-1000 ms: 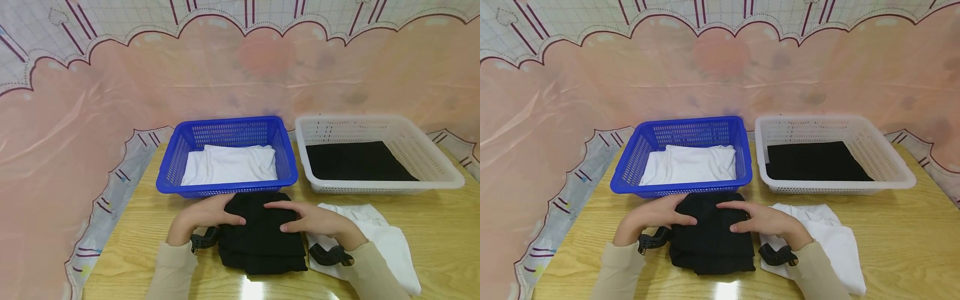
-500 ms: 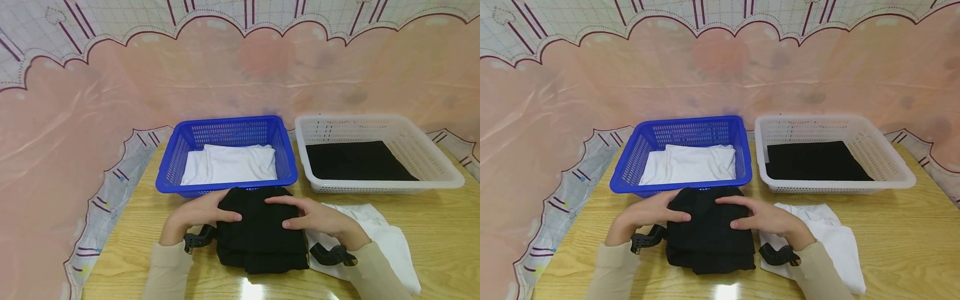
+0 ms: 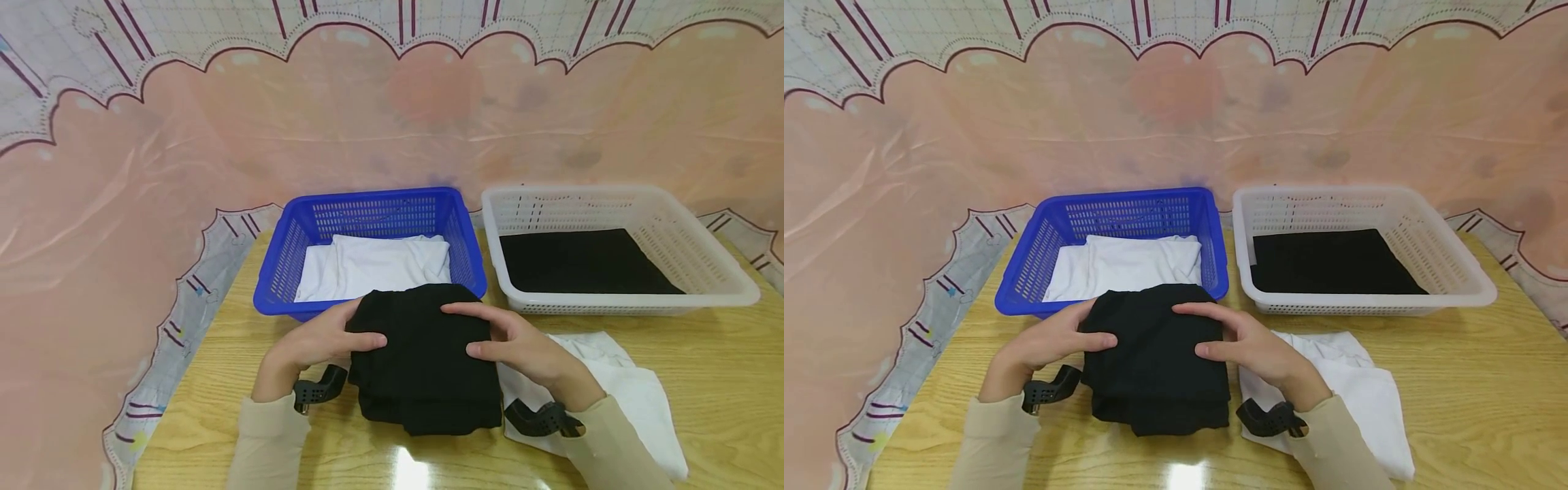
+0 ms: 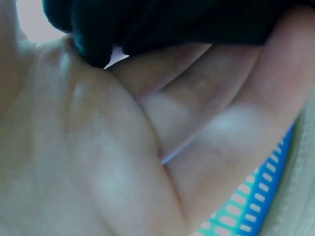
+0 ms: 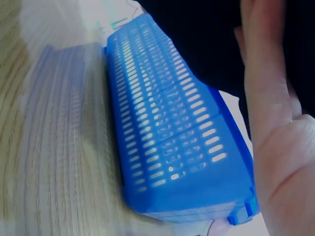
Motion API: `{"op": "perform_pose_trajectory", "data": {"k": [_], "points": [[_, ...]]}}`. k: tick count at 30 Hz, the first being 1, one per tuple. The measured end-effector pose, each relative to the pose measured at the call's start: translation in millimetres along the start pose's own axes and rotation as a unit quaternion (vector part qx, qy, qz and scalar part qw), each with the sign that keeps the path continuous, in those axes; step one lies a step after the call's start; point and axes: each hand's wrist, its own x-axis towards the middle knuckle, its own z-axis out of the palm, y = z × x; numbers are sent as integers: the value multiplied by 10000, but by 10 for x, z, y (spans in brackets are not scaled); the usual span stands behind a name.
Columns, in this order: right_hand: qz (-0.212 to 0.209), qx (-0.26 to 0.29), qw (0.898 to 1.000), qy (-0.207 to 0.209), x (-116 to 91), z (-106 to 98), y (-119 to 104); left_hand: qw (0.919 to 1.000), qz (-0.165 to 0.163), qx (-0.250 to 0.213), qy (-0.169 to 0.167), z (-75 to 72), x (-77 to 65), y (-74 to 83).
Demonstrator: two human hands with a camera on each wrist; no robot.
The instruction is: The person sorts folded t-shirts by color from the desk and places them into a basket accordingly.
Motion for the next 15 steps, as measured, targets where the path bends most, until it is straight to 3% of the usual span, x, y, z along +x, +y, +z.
{"op": "perform_pose_trajectory", "data": {"k": [7,12,15], "points": [[-480,794,9955,180,21,19,-1,9994,281,-112,169,-3,25,-12],[-502,1130,9909,524,30,41,-3,9991,259,-180,266,25,60,-14],[-661,1397,9862,596,42,66,-1,9983,166,-524,167,58,84,-16]]}}
